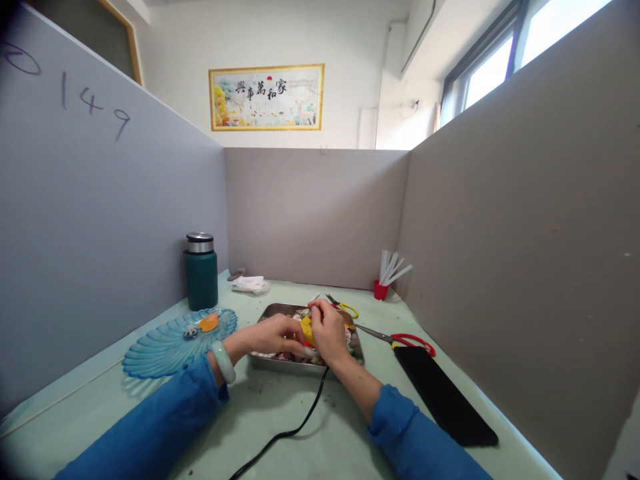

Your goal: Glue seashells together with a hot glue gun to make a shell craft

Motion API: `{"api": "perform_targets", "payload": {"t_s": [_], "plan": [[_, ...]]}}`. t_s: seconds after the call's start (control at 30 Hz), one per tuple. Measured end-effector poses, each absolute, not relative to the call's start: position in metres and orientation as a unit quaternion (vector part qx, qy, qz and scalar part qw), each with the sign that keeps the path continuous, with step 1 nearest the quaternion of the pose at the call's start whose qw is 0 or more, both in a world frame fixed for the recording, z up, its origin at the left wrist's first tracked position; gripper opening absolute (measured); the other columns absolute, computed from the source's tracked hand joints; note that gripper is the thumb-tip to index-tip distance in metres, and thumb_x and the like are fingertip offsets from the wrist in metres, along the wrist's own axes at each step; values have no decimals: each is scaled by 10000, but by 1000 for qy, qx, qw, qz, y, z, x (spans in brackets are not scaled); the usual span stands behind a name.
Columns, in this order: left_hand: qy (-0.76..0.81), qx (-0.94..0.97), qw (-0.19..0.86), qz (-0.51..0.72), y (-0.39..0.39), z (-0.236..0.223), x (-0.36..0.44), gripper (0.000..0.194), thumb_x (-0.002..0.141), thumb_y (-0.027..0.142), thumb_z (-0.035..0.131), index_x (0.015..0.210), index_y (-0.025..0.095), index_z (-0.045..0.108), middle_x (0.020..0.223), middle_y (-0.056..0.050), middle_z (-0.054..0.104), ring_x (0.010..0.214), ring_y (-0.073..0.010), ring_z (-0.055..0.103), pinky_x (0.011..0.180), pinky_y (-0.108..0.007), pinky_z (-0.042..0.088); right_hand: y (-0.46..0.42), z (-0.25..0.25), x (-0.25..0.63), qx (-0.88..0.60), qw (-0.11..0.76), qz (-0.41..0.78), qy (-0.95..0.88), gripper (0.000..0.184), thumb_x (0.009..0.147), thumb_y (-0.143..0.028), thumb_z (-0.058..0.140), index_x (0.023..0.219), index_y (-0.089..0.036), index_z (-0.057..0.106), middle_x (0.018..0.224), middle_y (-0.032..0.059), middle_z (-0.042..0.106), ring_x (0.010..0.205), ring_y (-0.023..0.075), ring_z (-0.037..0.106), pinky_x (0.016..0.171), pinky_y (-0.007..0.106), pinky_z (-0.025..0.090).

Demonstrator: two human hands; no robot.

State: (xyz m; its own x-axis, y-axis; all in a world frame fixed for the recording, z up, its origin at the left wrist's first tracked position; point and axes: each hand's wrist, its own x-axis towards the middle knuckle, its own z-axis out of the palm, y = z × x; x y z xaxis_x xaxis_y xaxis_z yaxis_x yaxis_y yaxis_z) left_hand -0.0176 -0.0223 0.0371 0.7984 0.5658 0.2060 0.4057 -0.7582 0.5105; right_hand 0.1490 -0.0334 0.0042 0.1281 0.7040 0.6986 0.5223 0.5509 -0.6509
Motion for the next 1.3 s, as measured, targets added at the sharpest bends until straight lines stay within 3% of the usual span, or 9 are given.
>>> {"api": "perform_targets", "payload": {"t_s": [0.2,0.33,0.53,0.67,0.83,0.93,1.3], "plan": [[349,842,246,330,-15,37,-15,282,807,360,482,778,147,664,557,4,603,494,-108,526,471,-183,368,-40,9,147,-463,597,68,-652,313,891,-358,352,882,-177,607,808,45,654,755,180,591,690,269,431],[355,816,194,413,-9,33,-13,293,809,367,480,796,147,673,614,-12,627,550,-115,541,520,-189,397,-37,8,146,-450,567,69,-686,267,872,-359,398,888,-183,598,875,50,646,810,184,583,704,267,438],[371,811,157,424,-4,20,-9,261,807,333,495,816,157,687,709,-29,667,586,-114,551,549,-192,411,-25,-1,148,-485,535,64,-689,224,788,-273,480,958,-174,587,913,51,642,808,182,585,703,287,451],[366,790,222,438,-2,13,-7,268,805,349,498,912,157,652,755,-28,672,548,-108,573,528,-200,442,-26,0,148,-472,533,65,-699,218,787,-244,461,946,-182,597,915,44,642,827,178,583,716,285,448],[373,748,342,430,-1,11,-4,240,793,356,505,848,144,603,498,24,563,442,-120,552,433,-207,443,-29,3,148,-462,523,72,-713,187,802,-256,449,889,-186,600,867,36,642,789,180,579,696,285,436],[367,727,389,431,-4,13,-1,197,788,334,511,820,151,575,461,39,540,407,-114,532,412,-210,443,-30,3,147,-459,520,79,-716,179,805,-271,450,874,-188,592,842,32,639,757,177,575,679,283,432],[353,715,410,443,-7,13,-1,232,776,371,527,738,148,580,430,35,522,403,-117,524,404,-211,432,-32,5,146,-455,535,60,-709,176,829,-286,451,755,-190,579,769,23,633,721,169,566,639,258,407]]}}
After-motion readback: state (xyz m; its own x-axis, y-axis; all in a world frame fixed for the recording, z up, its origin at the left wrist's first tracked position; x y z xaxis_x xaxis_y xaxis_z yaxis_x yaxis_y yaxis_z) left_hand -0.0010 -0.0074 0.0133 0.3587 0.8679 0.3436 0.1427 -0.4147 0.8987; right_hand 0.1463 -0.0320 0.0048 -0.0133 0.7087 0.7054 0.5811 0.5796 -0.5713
